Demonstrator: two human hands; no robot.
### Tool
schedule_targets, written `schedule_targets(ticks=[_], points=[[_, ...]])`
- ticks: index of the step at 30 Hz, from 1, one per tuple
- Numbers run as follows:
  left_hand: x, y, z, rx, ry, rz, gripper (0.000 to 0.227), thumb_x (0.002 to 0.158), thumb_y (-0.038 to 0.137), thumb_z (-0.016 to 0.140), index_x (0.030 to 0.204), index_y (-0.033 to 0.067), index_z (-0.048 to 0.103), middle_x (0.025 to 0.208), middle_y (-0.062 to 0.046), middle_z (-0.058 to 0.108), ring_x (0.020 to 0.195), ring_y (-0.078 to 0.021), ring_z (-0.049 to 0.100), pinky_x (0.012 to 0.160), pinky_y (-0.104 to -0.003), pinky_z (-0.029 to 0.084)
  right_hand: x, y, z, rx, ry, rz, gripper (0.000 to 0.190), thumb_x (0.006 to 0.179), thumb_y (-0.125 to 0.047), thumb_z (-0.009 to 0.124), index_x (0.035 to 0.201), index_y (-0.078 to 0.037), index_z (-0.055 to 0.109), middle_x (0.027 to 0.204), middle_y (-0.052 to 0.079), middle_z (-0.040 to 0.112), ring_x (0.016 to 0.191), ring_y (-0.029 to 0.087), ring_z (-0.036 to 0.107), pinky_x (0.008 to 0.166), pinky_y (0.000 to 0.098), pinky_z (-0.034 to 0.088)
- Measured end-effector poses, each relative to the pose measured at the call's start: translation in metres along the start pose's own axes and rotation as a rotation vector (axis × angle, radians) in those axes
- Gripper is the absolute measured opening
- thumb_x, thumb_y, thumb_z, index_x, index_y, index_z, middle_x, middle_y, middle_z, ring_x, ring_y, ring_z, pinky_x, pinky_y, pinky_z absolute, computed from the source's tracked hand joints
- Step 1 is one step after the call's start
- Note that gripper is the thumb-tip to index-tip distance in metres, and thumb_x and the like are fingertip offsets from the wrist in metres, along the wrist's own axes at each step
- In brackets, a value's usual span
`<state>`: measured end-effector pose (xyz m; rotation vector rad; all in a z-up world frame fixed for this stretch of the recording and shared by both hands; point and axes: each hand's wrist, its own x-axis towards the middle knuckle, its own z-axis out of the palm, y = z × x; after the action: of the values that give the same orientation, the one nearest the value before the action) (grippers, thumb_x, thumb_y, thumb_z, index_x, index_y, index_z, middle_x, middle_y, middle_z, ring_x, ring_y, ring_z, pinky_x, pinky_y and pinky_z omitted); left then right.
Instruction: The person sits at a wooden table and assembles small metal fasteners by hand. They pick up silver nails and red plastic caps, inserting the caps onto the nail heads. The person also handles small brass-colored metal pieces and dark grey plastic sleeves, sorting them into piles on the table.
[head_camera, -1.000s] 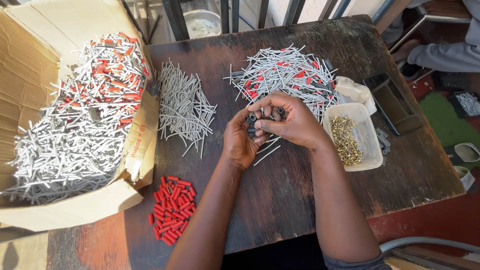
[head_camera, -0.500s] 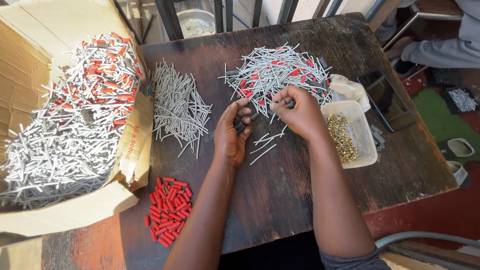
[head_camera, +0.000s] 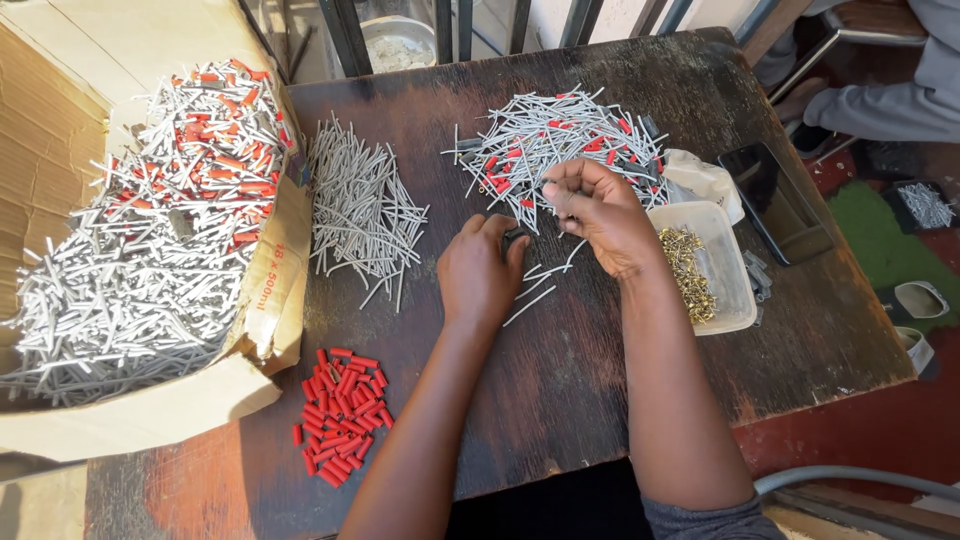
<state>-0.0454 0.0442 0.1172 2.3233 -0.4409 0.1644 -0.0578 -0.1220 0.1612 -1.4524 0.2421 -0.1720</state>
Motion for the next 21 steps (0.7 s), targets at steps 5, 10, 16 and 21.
schedule_targets(ticks=[5, 10, 16, 21], points=[[-0.001, 0.003, -0.004, -0.07, 0.03, -0.026, 0.01, 0.091, 0.03, 0.071, 0.092, 0.0198, 0.07, 0.077, -0.005, 0.058, 0.077, -0.0381, 0.069, 0.068, -0.049, 0.055, 0.016, 0.012, -0.004, 0.356, -0.012, 0.146, 0.014, 0.096, -0.009, 0.067, 0.11, -0.007, 0.064, 0.089, 0.009, 0.07, 0.076, 0.012, 0.07, 0.06, 0.017, 0.051], [0.003, 0.003, -0.007, -0.276, 0.097, -0.085, 0.009, 0.092, 0.028, 0.071, 0.091, 0.0192, 0.07, 0.077, -0.006, 0.061, 0.08, -0.0388, 0.068, 0.07, -0.049, 0.054, 0.02, 0.018, -0.002, 0.348, 0.011, 0.173, 0.014, 0.096, -0.01, 0.068, 0.109, -0.005, 0.065, 0.091, 0.008, 0.067, 0.078, 0.013, 0.067, 0.058, 0.0161, 0.048], [0.011, -0.014, 0.019, -0.924, 0.147, -0.272, 0.012, 0.095, 0.021, 0.072, 0.093, 0.0089, 0.072, 0.066, -0.004, 0.056, 0.064, -0.0119, 0.056, 0.053, -0.027, 0.04, 0.023, 0.022, -0.006, 0.331, 0.035, 0.184, 0.013, 0.094, -0.013, 0.067, 0.107, -0.01, 0.065, 0.088, 0.005, 0.062, 0.076, 0.01, 0.06, 0.057, 0.0153, 0.044], [0.015, -0.014, 0.016, -1.722, -0.003, -0.638, 0.019, 0.09, 0.012, 0.059, 0.108, 0.0047, 0.061, 0.089, -0.012, 0.071, 0.067, -0.0146, 0.066, 0.048, -0.018, 0.042, 0.025, 0.026, -0.011, 0.431, 0.009, 0.182, 0.024, 0.088, -0.019, 0.06, 0.109, -0.011, 0.068, 0.101, 0.012, 0.075, 0.079, 0.018, 0.072, 0.058, 0.0206, 0.048]])
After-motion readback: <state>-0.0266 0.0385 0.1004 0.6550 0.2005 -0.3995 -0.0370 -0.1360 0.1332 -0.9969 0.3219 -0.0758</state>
